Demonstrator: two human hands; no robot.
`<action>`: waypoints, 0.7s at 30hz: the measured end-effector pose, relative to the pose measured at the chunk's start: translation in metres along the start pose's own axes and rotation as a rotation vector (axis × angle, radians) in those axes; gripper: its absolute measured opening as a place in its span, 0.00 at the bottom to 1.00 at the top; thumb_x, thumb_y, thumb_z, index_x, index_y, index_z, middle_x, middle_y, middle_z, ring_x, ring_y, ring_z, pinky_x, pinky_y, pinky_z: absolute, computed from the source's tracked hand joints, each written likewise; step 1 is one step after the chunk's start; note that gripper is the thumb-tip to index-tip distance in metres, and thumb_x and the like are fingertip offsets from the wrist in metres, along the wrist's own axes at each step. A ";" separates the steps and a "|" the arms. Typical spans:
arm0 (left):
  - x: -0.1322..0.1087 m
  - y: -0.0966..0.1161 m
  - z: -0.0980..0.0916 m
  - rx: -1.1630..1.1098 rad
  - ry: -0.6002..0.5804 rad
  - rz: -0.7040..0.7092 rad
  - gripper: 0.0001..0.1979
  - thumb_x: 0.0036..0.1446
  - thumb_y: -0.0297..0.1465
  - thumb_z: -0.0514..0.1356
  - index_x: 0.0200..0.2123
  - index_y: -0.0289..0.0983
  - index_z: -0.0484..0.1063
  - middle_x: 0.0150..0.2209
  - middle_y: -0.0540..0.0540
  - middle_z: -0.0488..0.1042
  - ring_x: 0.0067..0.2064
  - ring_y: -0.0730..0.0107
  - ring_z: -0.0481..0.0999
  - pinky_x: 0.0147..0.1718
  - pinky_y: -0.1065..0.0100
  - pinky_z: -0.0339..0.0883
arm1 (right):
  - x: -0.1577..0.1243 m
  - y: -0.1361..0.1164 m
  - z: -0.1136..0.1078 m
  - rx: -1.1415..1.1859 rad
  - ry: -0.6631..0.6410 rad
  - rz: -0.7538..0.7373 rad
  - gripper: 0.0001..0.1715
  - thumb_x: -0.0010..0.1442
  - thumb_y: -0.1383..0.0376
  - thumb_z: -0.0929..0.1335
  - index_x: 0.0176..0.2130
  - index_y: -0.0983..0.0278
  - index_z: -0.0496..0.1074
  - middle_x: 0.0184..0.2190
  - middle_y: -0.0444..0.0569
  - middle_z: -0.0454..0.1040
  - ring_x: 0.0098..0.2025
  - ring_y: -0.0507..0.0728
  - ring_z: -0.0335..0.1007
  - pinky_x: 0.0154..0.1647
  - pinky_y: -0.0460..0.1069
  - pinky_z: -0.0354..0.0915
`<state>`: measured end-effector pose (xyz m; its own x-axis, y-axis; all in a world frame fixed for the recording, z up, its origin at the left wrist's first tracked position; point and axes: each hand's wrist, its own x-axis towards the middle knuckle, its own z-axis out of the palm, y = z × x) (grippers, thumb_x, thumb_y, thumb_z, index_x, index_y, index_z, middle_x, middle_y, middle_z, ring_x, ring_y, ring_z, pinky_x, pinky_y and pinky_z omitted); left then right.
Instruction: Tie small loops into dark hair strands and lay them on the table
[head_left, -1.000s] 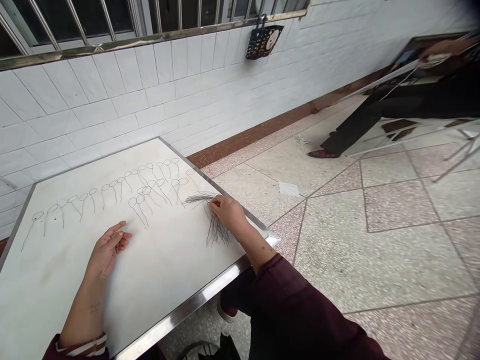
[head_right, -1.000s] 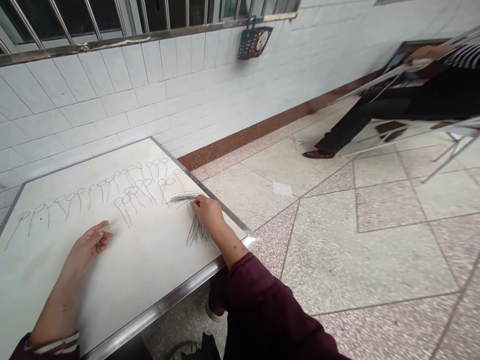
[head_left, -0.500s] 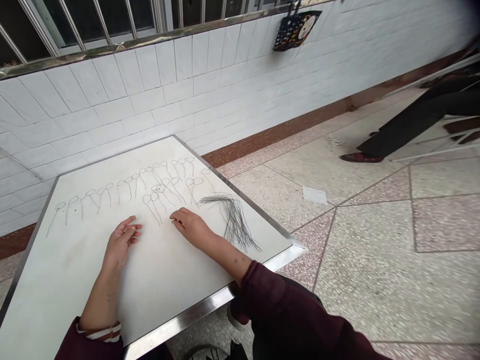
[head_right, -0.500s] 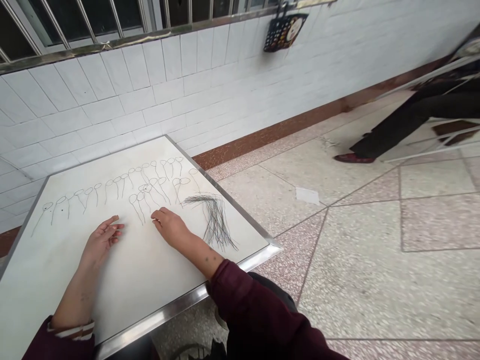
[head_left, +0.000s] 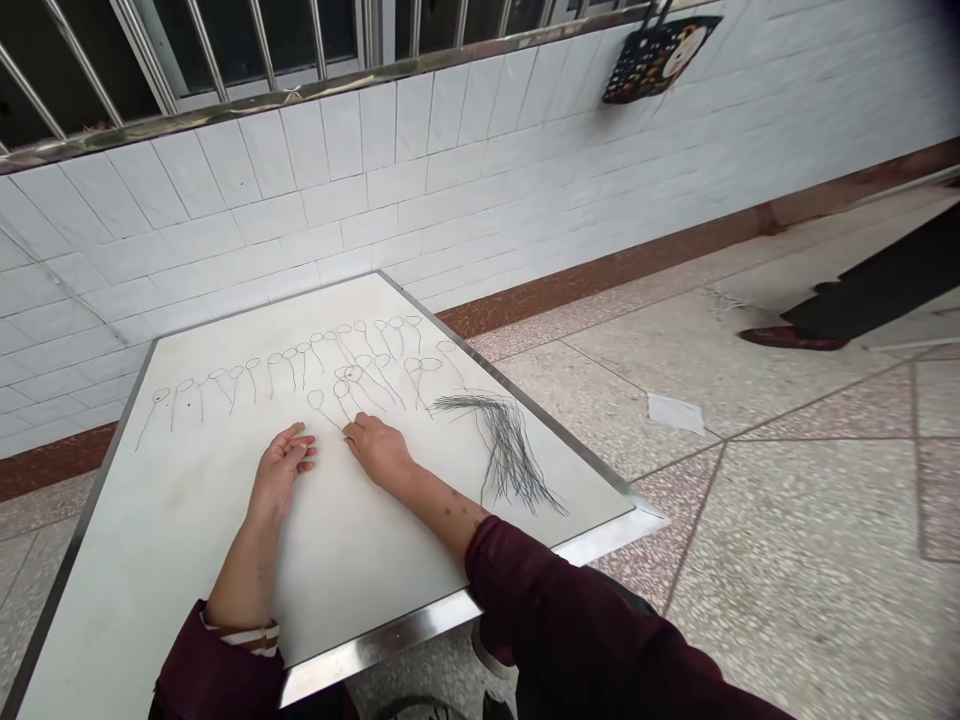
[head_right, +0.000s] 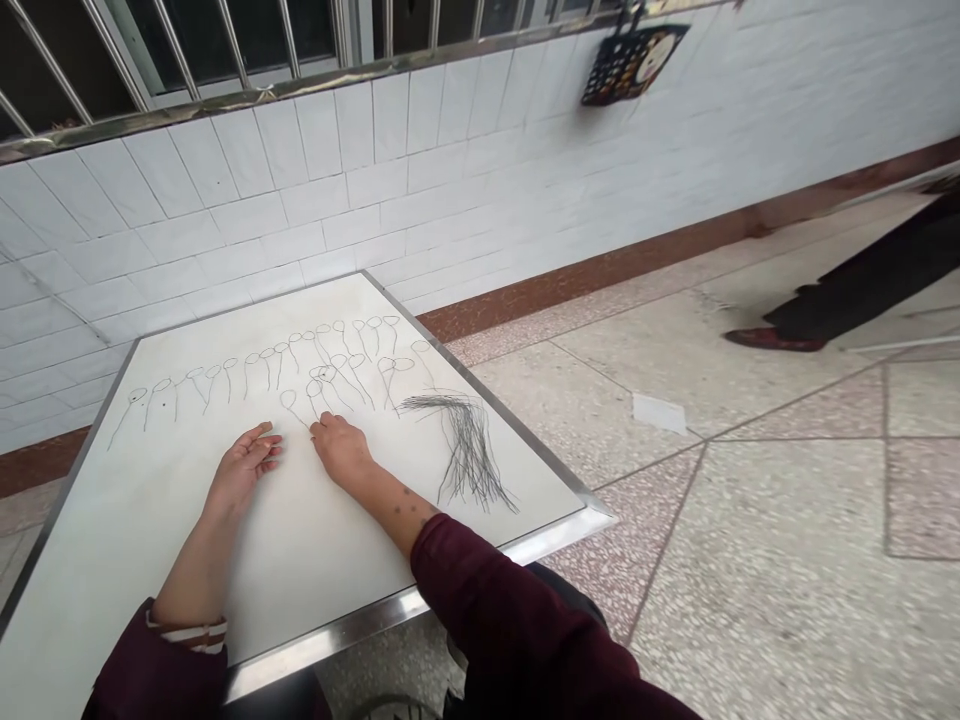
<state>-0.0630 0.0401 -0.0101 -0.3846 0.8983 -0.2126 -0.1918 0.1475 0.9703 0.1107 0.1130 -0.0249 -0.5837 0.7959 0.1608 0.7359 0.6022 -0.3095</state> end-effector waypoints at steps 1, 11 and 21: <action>0.001 -0.001 0.000 -0.019 0.014 0.008 0.23 0.51 0.31 0.66 0.51 0.36 0.71 0.45 0.39 0.75 0.41 0.67 0.76 0.38 0.66 0.70 | -0.001 -0.001 0.001 0.005 -0.001 0.003 0.11 0.68 0.66 0.60 0.44 0.62 0.72 0.44 0.54 0.71 0.43 0.58 0.67 0.32 0.47 0.61; 0.002 -0.001 -0.008 -0.185 0.302 0.183 0.21 0.51 0.27 0.65 0.50 0.41 0.69 0.47 0.43 0.70 0.48 0.68 0.74 0.47 0.65 0.70 | -0.016 -0.012 -0.008 0.414 0.065 0.112 0.06 0.65 0.67 0.61 0.37 0.62 0.67 0.35 0.46 0.69 0.28 0.51 0.61 0.27 0.46 0.54; -0.006 0.008 0.004 -0.413 -0.005 0.041 0.24 0.51 0.28 0.68 0.52 0.40 0.71 0.45 0.45 0.75 0.42 0.73 0.76 0.45 0.71 0.70 | -0.023 -0.016 -0.013 1.697 -0.621 0.334 0.15 0.49 0.60 0.72 0.30 0.65 0.65 0.25 0.39 0.62 0.21 0.44 0.47 0.19 0.42 0.38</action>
<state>-0.0589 0.0379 -0.0006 -0.3951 0.9021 -0.1734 -0.5229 -0.0657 0.8498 0.1171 0.0863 -0.0112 -0.8210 0.4824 -0.3054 -0.0348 -0.5762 -0.8166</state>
